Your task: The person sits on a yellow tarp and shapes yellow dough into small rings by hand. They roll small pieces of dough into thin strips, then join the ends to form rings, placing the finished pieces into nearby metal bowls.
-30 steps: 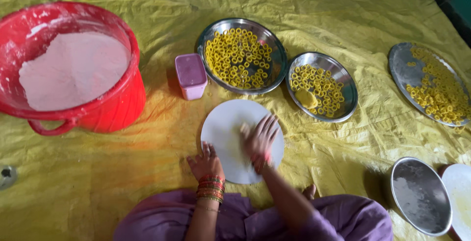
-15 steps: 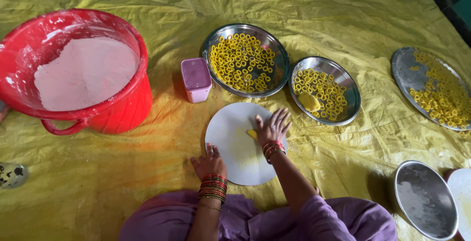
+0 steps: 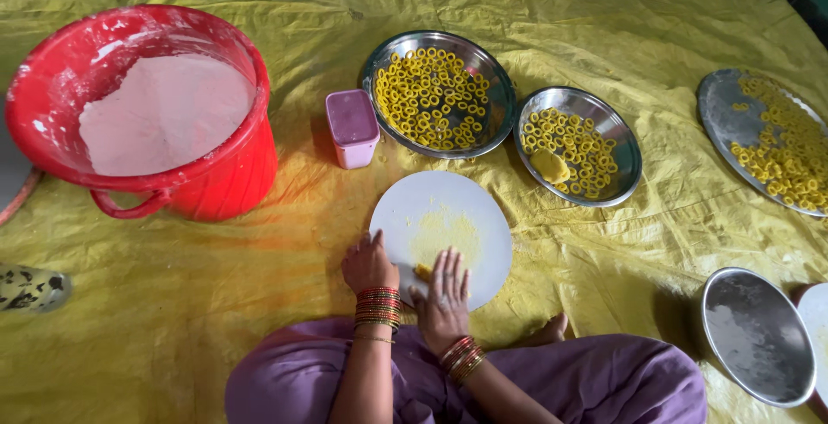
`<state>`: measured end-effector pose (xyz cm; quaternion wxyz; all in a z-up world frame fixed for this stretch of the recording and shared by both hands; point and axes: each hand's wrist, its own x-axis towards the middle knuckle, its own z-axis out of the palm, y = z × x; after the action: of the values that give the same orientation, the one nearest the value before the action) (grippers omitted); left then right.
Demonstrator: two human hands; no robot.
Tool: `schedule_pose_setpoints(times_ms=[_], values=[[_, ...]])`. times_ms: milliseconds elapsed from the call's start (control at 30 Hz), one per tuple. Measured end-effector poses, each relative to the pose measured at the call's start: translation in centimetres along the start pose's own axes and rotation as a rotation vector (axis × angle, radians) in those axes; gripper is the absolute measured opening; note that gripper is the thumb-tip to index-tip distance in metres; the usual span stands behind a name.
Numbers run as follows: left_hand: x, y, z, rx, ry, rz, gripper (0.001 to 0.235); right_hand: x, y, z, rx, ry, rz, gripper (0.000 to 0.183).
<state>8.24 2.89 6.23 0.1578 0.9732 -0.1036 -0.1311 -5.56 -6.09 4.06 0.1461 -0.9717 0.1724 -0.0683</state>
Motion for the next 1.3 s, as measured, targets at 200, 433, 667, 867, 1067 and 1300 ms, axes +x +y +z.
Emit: schedule_pose_setpoints(times_ms=[200, 433, 667, 867, 1067, 1300], values=[[0.5, -0.8, -1.1, -0.277, -0.111, -0.283, 0.066, 6.3, -2.6, -1.6, -0.352, -0.320, 0.002, 0.082], [1.6, -2.3, -0.3, -0.507, -0.193, -0.327, 0.066, 19.6, 3.7, -4.9, -0.236, -0.085, 0.418, 0.096], [2.5, -3.2, 2.4, -0.596, -0.126, -0.284, 0.061, 6.1, -2.6, 1.4, -0.288, -0.062, 0.038, 0.090], [2.6, -3.4, 3.0, -0.564, -0.135, -0.296, 0.062, 9.7, -1.6, -1.3, -0.314, -0.383, 0.108, 0.084], [2.7, -3.1, 1.7, -0.574, -0.235, -0.350, 0.066, 21.3, 4.4, -5.8, -0.260, -0.099, 0.453, 0.100], [2.2, -3.1, 2.2, -0.621, -0.126, -0.311, 0.063, 10.6, -2.9, -0.5, -0.307, -0.218, 0.131, 0.091]])
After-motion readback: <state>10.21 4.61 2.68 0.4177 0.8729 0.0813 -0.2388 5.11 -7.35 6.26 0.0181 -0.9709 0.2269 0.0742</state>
